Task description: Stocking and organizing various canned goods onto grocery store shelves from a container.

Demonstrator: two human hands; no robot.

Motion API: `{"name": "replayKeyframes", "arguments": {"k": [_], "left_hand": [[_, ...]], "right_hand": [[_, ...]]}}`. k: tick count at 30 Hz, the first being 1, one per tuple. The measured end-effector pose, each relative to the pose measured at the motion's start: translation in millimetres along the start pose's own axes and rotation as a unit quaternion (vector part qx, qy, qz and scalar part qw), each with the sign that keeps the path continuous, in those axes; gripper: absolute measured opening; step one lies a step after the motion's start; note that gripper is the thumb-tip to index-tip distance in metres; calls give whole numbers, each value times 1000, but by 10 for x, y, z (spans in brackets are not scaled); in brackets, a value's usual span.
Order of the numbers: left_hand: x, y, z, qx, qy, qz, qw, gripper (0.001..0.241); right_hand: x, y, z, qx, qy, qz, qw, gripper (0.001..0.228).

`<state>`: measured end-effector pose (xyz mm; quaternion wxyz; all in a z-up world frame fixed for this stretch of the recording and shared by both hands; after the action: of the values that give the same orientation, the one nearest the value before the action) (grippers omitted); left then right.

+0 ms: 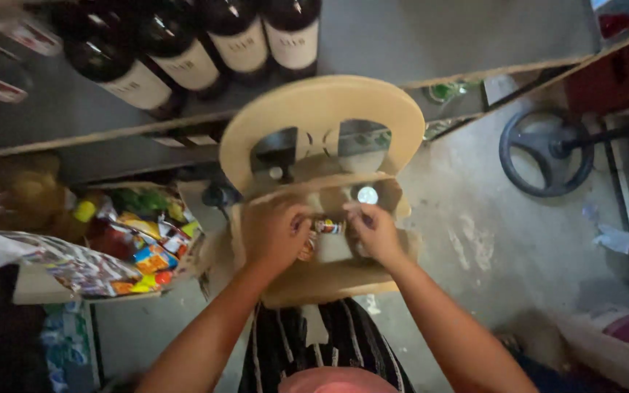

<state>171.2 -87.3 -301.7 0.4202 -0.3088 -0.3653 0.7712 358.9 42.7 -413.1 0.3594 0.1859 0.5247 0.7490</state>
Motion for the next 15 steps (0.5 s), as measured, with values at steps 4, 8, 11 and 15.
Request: {"name": "replayKeyframes", "arguments": {"k": [4, 8, 11, 15], "left_hand": [[-242, 1643, -1000, -46, 11, 50, 998, 20], [-384, 2557, -1699, -81, 20, 92, 992, 23], [-176, 2115, -1953, -103, 37, 123, 986, 28], [-122, 2006, -1941, -127, 54, 161, 977, 36]], "right_hand": [[-468, -921, -22, -72, 33, -155, 985, 25], [-650, -1286, -2, -215, 72, -173, 959, 28], [-581, -1363, -10, -311, 89, -123, 938, 35], [-514, -1692, -156, -443, 163, -162, 867, 59]]}}
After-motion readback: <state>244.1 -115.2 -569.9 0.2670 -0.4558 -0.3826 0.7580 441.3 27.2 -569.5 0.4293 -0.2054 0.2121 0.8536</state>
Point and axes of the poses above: each hand's wrist, its own x-axis towards the middle knuckle, its own z-axis out of the back of the hand, y = z × x, the point moved 7 cm from there along x, towards the middle knuckle, and after that the axes turned 9 degrees about -x, right-handed, at the moved point
